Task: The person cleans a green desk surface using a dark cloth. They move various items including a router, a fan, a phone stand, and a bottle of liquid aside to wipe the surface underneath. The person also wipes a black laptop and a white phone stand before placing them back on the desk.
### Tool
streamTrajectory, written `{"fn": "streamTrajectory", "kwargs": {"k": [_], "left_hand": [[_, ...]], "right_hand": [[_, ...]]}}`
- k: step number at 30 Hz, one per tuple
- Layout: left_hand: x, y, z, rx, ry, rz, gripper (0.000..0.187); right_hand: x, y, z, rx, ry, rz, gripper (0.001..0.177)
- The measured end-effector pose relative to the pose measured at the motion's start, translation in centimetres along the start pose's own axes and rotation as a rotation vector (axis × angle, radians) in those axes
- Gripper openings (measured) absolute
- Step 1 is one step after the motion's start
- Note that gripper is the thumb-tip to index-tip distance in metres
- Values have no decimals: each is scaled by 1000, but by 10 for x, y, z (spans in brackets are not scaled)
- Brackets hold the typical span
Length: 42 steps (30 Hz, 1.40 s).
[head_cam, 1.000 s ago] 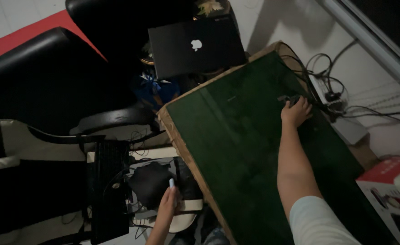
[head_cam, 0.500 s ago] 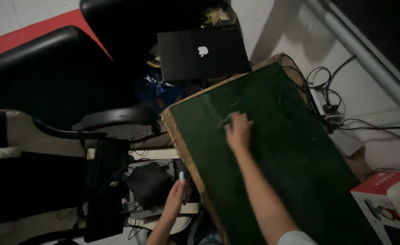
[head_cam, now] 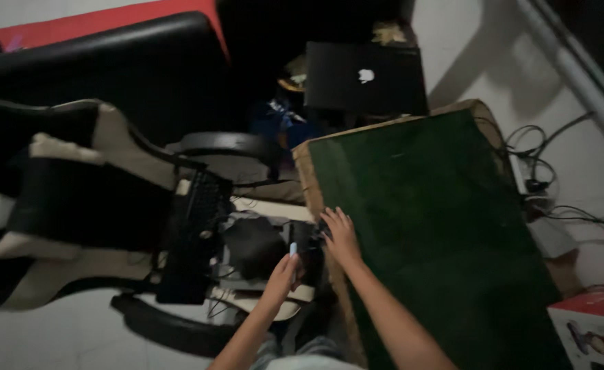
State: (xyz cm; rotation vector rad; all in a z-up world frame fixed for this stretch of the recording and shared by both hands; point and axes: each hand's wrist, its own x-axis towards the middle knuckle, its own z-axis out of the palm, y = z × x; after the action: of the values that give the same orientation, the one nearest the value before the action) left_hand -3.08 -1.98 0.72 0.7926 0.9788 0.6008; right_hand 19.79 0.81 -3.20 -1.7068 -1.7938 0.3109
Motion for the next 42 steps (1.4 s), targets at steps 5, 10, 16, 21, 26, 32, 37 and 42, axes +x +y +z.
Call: {"fn": "streamTrajectory", "kwargs": {"k": [5,10,16,21,26,32,37,42], "left_hand": [[-21,0,-17,-4,-13,0,33],[-31,15,-9,98,-117,-53,35],[-4,-7,22,215,-443,-116,37],[26,-64,70,392,-695,-134,39],[26,-101,140,381,-932,-220,37],[6,-104,163,486,-1009,-277,38],[7,-106,145,559,-945,-317,40],[-7,-98,126,595,-790,-419,34]], "right_hand": [[-65,-23,-26,125,-72,77,41],[-178,-24,-79,322,-157,504,41],[-291,-48,-142,180,-178,867,41],[-320,-98,-163,-346,100,933,53],[-342,-111,-165,935,845,1017,51],[-349,-119,-157,182,540,1425,53],[-317,-115,-116,-292,179,1296,66],[-355,-138,-101,-262,94,1263,65]]}}
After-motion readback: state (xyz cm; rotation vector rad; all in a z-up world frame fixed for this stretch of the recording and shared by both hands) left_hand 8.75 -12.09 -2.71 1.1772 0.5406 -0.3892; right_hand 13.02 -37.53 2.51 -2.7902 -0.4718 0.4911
